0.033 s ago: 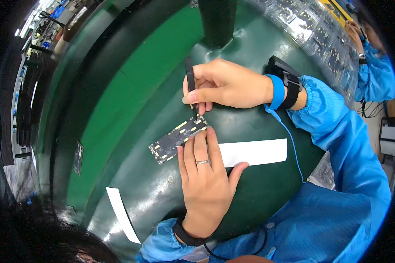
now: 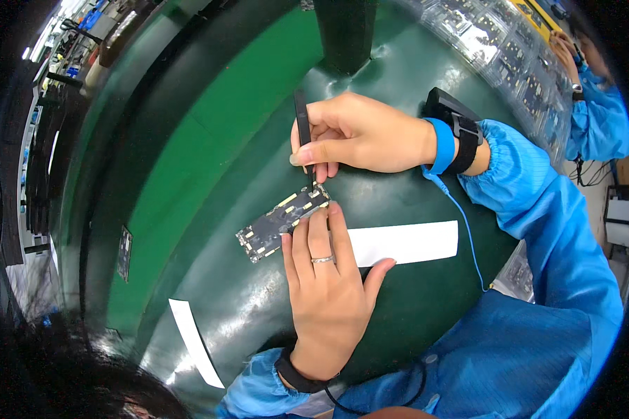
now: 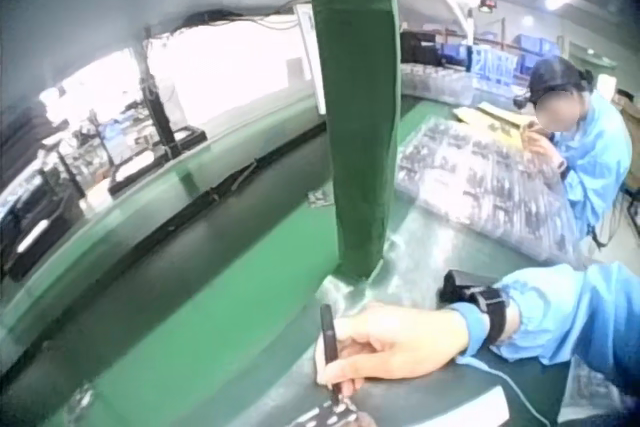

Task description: Manually applying a small component or sticker to a circuit board using a precision tool.

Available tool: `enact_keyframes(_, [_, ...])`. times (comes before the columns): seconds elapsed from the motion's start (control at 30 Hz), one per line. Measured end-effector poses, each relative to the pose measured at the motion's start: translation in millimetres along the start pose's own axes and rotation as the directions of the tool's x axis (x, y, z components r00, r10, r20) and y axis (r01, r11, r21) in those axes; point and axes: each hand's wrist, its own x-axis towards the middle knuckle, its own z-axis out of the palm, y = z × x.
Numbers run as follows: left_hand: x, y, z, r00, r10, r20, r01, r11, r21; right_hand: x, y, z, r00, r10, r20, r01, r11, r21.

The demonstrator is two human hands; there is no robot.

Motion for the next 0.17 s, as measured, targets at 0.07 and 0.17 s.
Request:
enact_keyframes(0.07, [0.7, 2.7, -0.7, 1.0, -0.011, -0.006, 0.011, 1.0, 0.002, -0.4, -1.4, -0.3, 1.0, -0.021, 0.004, 0.021, 1.0, -0.018])
enact_keyframes(0.17, [-0.1, 4.6, -3.0, 0.999, -0.046, 0.001, 0.046, 0.999, -0.002, 0.8, -2.0, 1.1, 0.999, -0.039, 0.008, 0.039, 0.999, 0.0])
